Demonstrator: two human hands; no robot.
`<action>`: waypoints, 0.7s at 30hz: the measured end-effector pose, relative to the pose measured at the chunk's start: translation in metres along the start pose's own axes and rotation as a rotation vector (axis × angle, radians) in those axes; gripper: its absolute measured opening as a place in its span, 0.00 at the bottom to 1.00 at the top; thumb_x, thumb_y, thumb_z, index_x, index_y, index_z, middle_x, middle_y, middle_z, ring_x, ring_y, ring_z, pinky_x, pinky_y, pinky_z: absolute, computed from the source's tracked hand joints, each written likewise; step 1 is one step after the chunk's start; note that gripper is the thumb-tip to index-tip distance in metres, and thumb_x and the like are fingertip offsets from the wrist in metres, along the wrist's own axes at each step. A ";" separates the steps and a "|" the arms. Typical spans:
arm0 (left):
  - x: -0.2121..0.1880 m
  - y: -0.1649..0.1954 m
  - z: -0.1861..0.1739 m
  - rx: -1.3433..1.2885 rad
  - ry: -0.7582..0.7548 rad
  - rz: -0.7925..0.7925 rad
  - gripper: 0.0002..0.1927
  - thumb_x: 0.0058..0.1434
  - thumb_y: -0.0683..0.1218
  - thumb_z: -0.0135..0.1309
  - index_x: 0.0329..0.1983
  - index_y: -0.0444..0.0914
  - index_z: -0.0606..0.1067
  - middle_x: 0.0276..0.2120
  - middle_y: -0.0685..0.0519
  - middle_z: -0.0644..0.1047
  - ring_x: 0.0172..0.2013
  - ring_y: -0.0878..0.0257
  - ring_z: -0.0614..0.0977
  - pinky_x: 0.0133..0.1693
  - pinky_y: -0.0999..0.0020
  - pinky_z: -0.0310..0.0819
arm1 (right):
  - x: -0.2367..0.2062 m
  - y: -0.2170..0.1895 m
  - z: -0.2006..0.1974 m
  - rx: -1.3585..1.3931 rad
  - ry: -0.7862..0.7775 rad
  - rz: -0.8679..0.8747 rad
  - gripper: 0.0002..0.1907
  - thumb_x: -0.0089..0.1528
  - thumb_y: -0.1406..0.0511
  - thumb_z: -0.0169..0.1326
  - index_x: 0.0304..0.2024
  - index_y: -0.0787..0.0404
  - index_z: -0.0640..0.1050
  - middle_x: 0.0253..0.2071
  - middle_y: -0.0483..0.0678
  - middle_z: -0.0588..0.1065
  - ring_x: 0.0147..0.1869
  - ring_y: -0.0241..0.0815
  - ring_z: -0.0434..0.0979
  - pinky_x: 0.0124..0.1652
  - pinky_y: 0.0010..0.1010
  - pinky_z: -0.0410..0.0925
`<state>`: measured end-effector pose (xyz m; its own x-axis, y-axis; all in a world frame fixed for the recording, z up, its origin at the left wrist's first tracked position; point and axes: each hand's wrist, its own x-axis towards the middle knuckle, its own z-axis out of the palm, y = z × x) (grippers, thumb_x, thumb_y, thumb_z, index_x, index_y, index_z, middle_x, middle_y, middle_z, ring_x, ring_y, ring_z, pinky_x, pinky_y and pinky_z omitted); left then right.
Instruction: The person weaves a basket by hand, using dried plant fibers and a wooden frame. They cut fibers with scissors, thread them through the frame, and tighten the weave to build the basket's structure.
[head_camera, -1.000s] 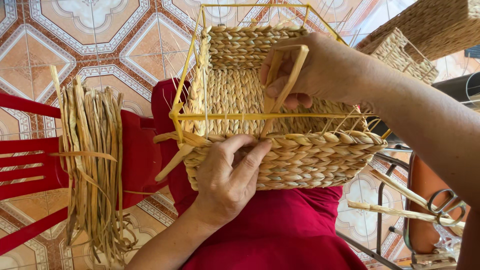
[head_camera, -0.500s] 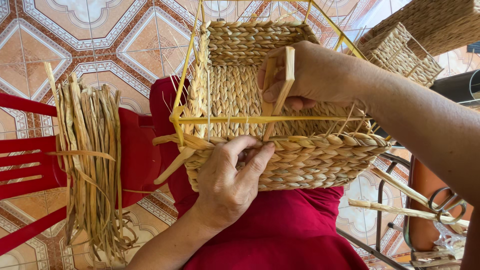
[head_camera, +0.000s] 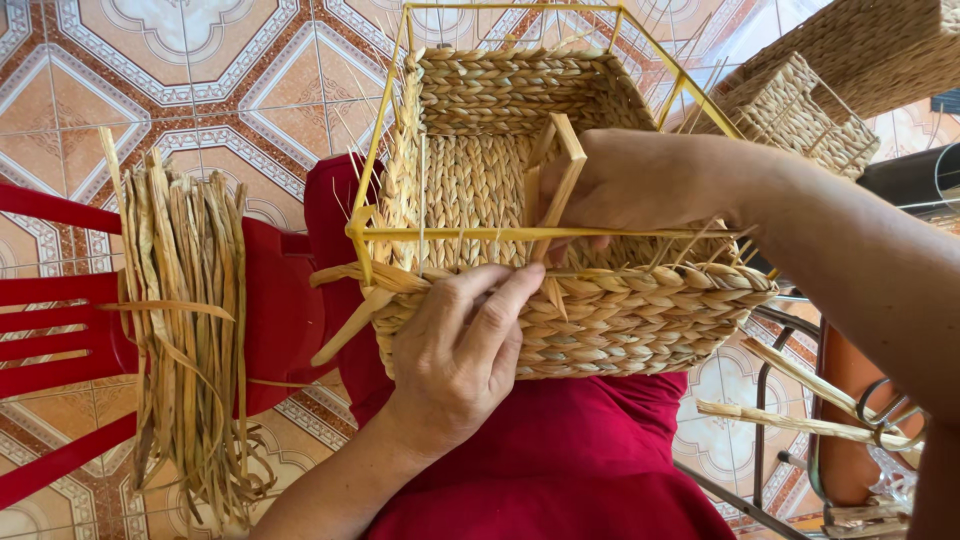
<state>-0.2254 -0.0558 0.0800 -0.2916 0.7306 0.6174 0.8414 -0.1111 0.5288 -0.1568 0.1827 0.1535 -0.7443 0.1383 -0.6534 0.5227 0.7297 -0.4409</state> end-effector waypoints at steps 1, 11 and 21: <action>0.001 0.002 -0.003 0.014 -0.002 0.005 0.19 0.63 0.35 0.61 0.57 0.36 0.78 0.46 0.53 0.76 0.42 0.63 0.81 0.44 0.70 0.82 | -0.007 -0.006 -0.004 -0.187 0.045 0.057 0.13 0.70 0.56 0.54 0.50 0.48 0.86 0.29 0.49 0.83 0.29 0.43 0.80 0.35 0.35 0.73; 0.020 0.009 -0.009 0.000 -0.018 -0.021 0.19 0.61 0.36 0.62 0.56 0.37 0.79 0.46 0.53 0.77 0.41 0.62 0.82 0.43 0.67 0.81 | -0.086 -0.053 0.073 -0.345 0.866 -0.408 0.15 0.59 0.63 0.63 0.46 0.64 0.81 0.42 0.49 0.75 0.41 0.44 0.77 0.37 0.36 0.71; 0.024 0.012 -0.006 0.050 0.021 -0.021 0.16 0.63 0.36 0.63 0.54 0.38 0.80 0.43 0.55 0.77 0.40 0.65 0.82 0.41 0.72 0.81 | -0.129 -0.032 0.089 0.279 0.668 -1.241 0.10 0.59 0.67 0.63 0.43 0.59 0.79 0.43 0.50 0.75 0.43 0.46 0.77 0.39 0.36 0.71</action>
<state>-0.2250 -0.0430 0.1048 -0.3185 0.7177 0.6192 0.8565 -0.0619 0.5124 -0.0407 0.0821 0.1975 -0.7824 -0.1389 0.6071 -0.5923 0.4671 -0.6565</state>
